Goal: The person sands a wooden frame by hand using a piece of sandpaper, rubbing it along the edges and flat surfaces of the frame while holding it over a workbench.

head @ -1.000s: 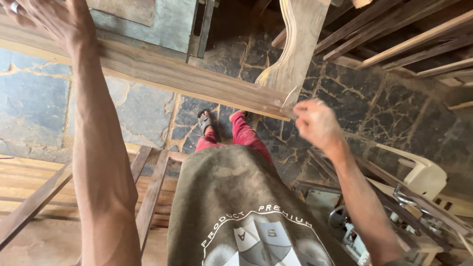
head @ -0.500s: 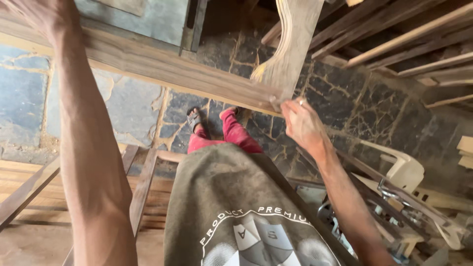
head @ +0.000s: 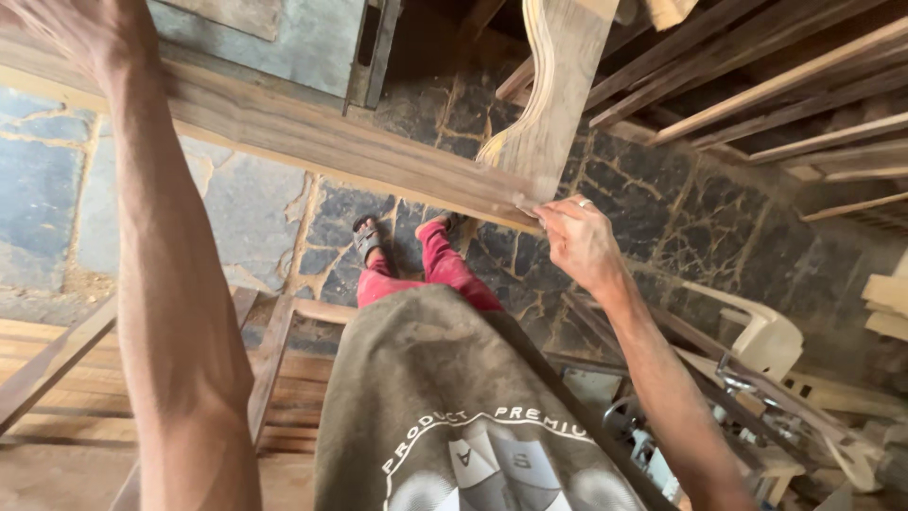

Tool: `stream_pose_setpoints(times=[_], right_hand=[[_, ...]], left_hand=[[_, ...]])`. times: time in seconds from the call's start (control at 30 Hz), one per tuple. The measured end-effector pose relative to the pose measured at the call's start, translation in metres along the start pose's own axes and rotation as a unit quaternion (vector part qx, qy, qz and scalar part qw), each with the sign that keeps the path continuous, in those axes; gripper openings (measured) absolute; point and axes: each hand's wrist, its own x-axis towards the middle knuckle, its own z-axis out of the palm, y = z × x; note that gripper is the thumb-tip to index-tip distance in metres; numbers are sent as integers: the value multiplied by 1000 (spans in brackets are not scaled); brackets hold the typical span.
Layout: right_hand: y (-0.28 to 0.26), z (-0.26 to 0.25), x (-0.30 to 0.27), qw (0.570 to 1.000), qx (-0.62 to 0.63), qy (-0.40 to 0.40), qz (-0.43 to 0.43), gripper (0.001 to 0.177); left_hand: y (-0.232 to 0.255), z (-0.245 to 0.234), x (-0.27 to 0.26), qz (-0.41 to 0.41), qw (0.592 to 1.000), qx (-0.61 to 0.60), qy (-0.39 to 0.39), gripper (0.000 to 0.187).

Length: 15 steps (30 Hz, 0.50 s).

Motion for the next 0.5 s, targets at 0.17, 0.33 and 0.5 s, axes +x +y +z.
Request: stream_pose_setpoints(times=[0.17, 0.33, 0.5], right_hand=[[-11, 8, 30, 996, -26, 79, -27, 22], [-19, 16, 17, 996, -63, 29, -56, 23], [-18, 37, 29, 991, -93, 66, -69, 27]], left_hand=[[2, -12, 3, -7, 1000, 1, 12, 104], [8, -12, 0, -1, 1000, -3, 12, 103], [-3, -11, -5, 4, 1000, 4, 3, 101]])
